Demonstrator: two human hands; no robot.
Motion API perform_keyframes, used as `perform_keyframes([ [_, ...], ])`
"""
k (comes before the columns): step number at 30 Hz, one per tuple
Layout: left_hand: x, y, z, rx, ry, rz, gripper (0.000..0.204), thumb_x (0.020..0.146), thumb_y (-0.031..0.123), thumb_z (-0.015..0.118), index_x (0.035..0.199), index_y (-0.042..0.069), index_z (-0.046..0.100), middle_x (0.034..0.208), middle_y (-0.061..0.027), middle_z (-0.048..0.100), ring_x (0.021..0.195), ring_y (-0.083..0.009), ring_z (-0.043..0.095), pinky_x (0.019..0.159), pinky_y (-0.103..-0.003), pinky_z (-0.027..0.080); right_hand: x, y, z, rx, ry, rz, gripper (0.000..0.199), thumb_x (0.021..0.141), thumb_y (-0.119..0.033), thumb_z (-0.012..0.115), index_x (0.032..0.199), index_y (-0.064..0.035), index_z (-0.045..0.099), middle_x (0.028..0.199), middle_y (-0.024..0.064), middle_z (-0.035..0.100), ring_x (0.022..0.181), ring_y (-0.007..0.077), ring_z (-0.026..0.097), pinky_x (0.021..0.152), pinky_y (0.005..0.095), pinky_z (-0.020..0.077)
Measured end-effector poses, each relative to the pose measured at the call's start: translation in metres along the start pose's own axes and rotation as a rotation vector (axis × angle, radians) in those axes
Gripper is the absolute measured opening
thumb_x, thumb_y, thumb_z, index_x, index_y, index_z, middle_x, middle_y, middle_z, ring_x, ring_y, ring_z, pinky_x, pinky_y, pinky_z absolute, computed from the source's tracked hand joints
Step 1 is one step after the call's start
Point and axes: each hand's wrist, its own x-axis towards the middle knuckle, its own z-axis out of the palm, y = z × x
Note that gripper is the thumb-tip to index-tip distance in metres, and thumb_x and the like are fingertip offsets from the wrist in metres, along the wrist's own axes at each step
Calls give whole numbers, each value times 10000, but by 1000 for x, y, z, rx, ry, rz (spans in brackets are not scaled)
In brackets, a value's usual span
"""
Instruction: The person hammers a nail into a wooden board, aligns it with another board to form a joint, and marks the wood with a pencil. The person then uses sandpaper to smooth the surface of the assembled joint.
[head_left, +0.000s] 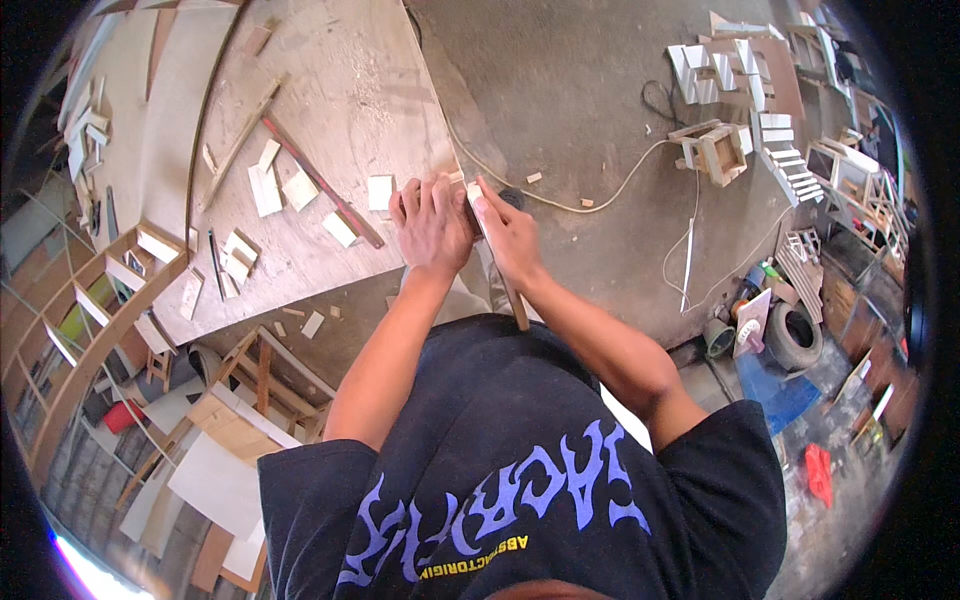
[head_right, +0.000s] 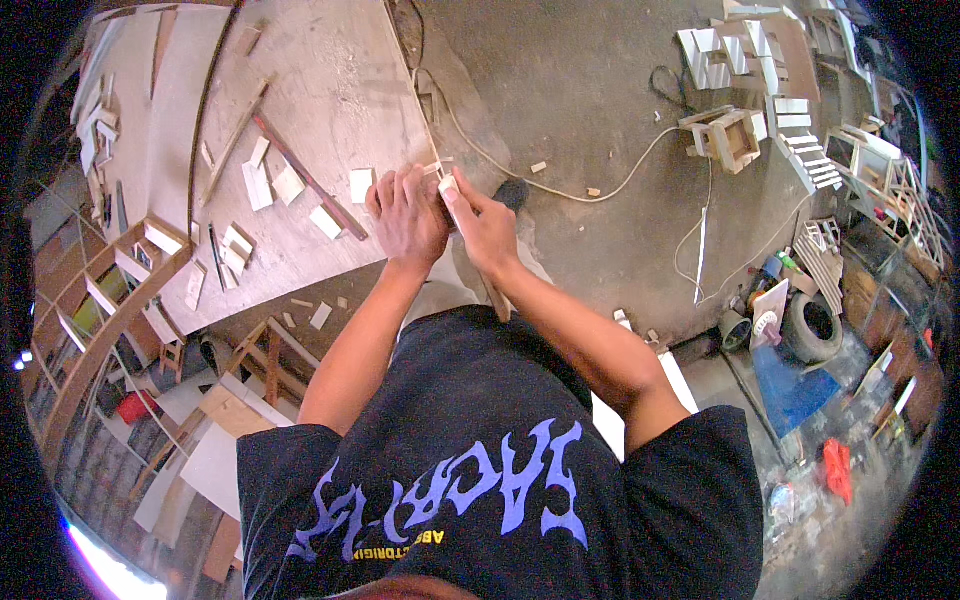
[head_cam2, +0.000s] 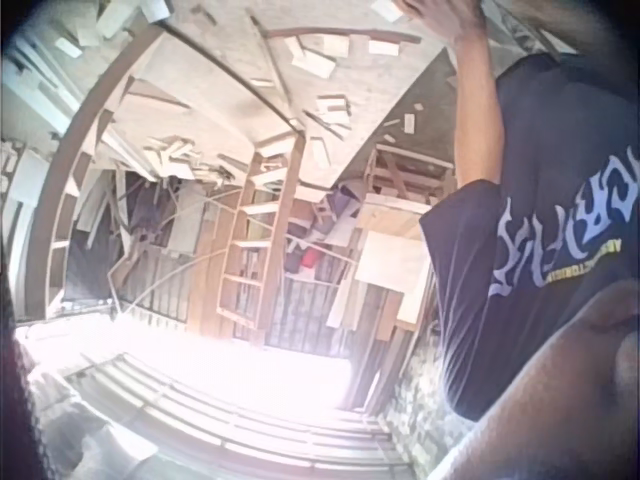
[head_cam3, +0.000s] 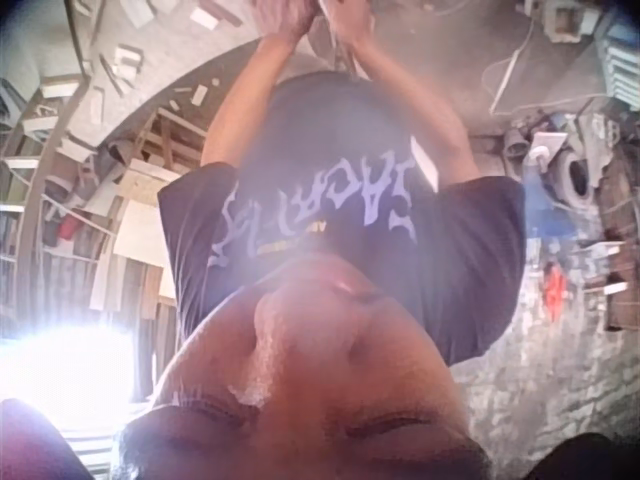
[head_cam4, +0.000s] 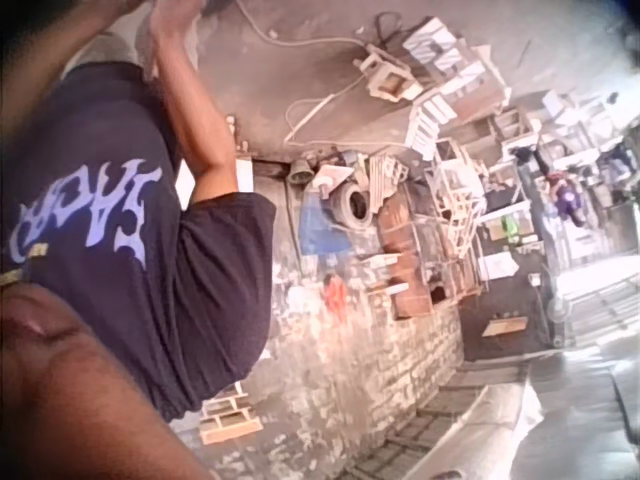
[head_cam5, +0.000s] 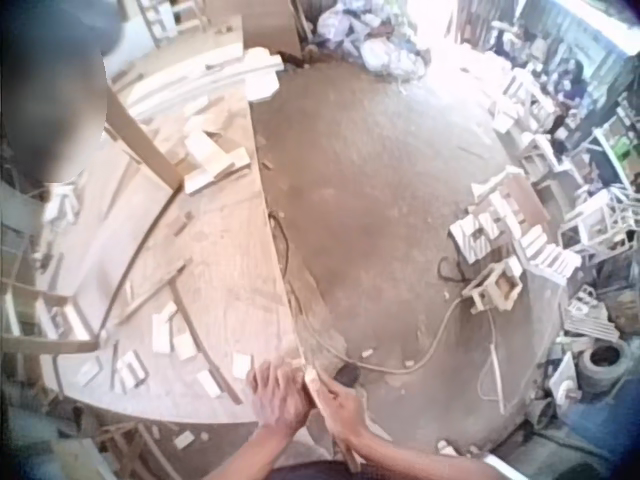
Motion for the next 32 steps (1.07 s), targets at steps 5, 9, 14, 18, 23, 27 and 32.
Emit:
perform_keyframes([
  [5, 2, 0, 1, -13, 38, 12, 358, 1067, 315, 551, 1313, 58, 596, 1308, -111, 664, 1282, -346, 535, 1164, -536, 292, 29, 18, 5, -77, -62, 180, 529, 1045, -468, 646, 1452, -131, 663, 1008, 283, 768, 855, 140, 728, 796, 335, 561],
  [9, -5, -6, 2, 87, -10, 75, 366, 1065, 314, 548, 1322, 56, 584, 1319, -103, 650, 1293, -329, 524, 1160, -521, 294, -7, 3, 3, 245, -18, 72, 514, 1039, -454, 679, 1431, -122, 676, 976, 283, 748, 813, 74, 670, 750, 309, 549],
  [14, 6, 1, 0, 21, 92, 64, 307, 1071, 286, 552, 1287, 69, 574, 1262, -123, 679, 1208, -332, 586, 1093, -502, 351, 34, 13, 6, -19, -72, 212, 514, 1031, -468, 686, 1457, -182, 673, 1135, 242, 790, 964, 105, 715, 866, 305, 560],
  [18, -2, -1, 0, 37, 59, 39, 325, 1072, 295, 553, 1299, 64, 581, 1274, -117, 673, 1231, -333, 569, 1115, -509, 335, 4, 11, 3, 117, -2, 71, 570, 1012, -539, 682, 1438, -161, 675, 1104, 259, 772, 999, 180, 770, 838, 358, 571],
  [23, -3, -1, -1, 26, 9, 0, 358, 1063, 299, 564, 1319, 52, 593, 1309, -108, 661, 1275, -335, 538, 1151, -527, 309, 18, -2, 0, -85, -80, 200, 611, 1019, -543, 660, 1453, -113, 660, 1173, 238, 773, 1101, 241, 772, 937, 347, 562],
  [27, 0, -2, 1, 12, 32, 28, 367, 1063, 306, 570, 1331, 56, 590, 1320, -115, 660, 1265, -339, 544, 1145, -529, 317, 3, -10, 0, -4, -12, 116, 608, 1024, -546, 646, 1452, -115, 659, 1143, 259, 765, 1088, 286, 780, 924, 362, 563],
  [32, -1, -4, 3, 34, 18, 31, 395, 1053, 309, 589, 1363, 64, 573, 1331, -129, 655, 1286, -340, 527, 1133, -538, 332, 8, 15, 4, 81, -35, 132, 647, 982, -607, 675, 1434, -144, 688, 1104, 231, 797, 1135, 346, 764, 989, 351, 552],
])
